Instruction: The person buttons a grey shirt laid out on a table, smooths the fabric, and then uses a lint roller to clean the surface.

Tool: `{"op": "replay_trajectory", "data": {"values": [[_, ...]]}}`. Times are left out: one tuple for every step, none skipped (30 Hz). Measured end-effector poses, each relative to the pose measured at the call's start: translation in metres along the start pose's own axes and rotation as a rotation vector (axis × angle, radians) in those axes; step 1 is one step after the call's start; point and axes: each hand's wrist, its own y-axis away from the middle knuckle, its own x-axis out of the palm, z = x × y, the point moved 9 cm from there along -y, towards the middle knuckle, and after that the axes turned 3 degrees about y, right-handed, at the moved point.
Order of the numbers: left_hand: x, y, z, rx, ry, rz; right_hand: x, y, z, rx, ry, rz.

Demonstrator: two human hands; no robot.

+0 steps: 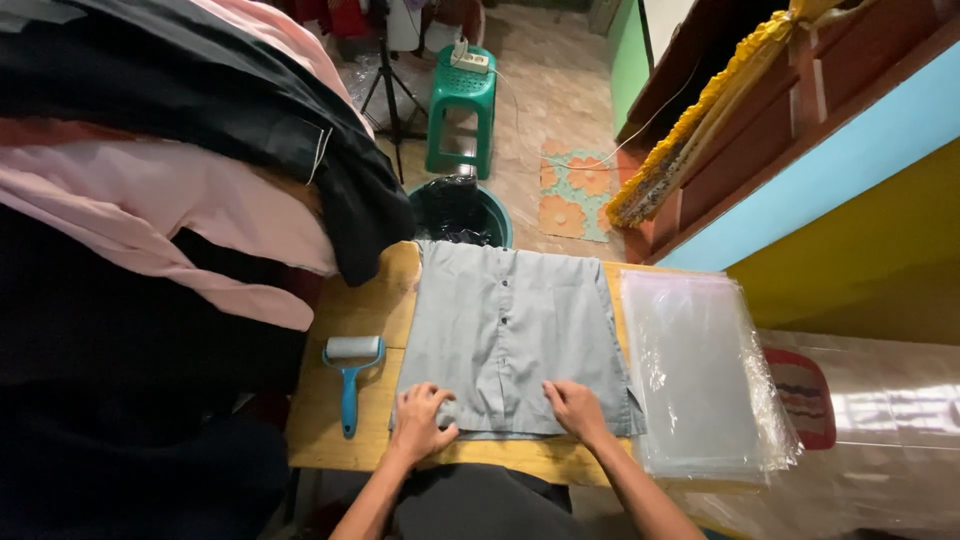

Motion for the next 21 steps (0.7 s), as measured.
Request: {"op": "replay_trajectory", "data": {"values": [[-0.004, 0.005, -0.001, 0.001, 0.001, -0.007, 0.006, -0.01, 0.004, -0.005, 0.004, -0.003], [0.0, 0.011, 0.005, -0.07, -0.017, 0.069, 0.01, -0.02, 0.011, -0.031, -0.022, -0.018], [0.003, 0.021, 0.012, -0.146, -0.038, 0.147, 0.018, -0.029, 0.018, -0.059, -0.051, -0.029], [0.004, 0.02, 0.015, -0.149, -0.038, 0.141, 0.019, -0.04, 0.027, -0.066, -0.05, -0.028], [0.006, 0.027, 0.021, -0.168, -0.055, 0.139, 0.029, -0.044, 0.028, 0.014, -0.072, -0.003], [0.008, 0.035, 0.026, -0.187, -0.072, 0.138, 0.039, -0.047, 0.028, 0.094, -0.094, 0.022], [0.02, 0.038, 0.038, -0.193, -0.074, 0.141, 0.049, -0.052, 0.03, 0.093, -0.097, 0.028], [0.016, 0.04, 0.044, -0.14, -0.076, -0.034, 0.057, -0.056, 0.021, 0.206, -0.104, 0.006], [0.014, 0.045, 0.05, -0.089, -0.078, -0.209, 0.066, -0.057, 0.013, 0.319, -0.108, -0.014], [0.016, 0.051, 0.053, -0.097, -0.079, -0.206, 0.063, -0.049, 0.024, 0.318, -0.108, -0.006], [0.015, 0.051, 0.056, -0.111, -0.05, -0.24, 0.058, -0.044, 0.03, 0.38, -0.073, 0.023], [0.014, 0.051, 0.059, -0.126, -0.02, -0.275, 0.052, -0.039, 0.035, 0.441, -0.037, 0.052], [0.012, 0.054, 0.054, -0.132, -0.019, -0.267, 0.057, -0.038, 0.034, 0.446, -0.036, 0.061], [0.009, 0.057, 0.052, -0.172, -0.007, -0.273, 0.061, -0.037, 0.034, 0.443, -0.014, 0.077], [0.004, 0.054, 0.051, -0.206, 0.003, -0.287, 0.062, -0.042, 0.036, 0.435, 0.007, 0.084], [0.0, 0.053, 0.049, -0.205, 0.002, -0.286, 0.064, -0.045, 0.036, 0.436, 0.005, 0.084], [-0.001, 0.053, 0.051, -0.259, 0.004, -0.25, 0.066, -0.046, 0.035, 0.442, 0.032, 0.086], [-0.002, 0.053, 0.053, -0.314, 0.005, -0.214, 0.067, -0.046, 0.035, 0.447, 0.059, 0.089], [-0.007, 0.053, 0.05, -0.306, 0.006, -0.212, 0.068, -0.047, 0.033, 0.454, 0.057, 0.084], [-0.008, 0.054, 0.054, -0.36, 0.061, -0.178, 0.069, -0.048, 0.032, 0.448, 0.073, 0.084], [-0.008, 0.057, 0.056, -0.42, 0.116, -0.146, 0.071, -0.049, 0.032, 0.44, 0.092, 0.088]]}}
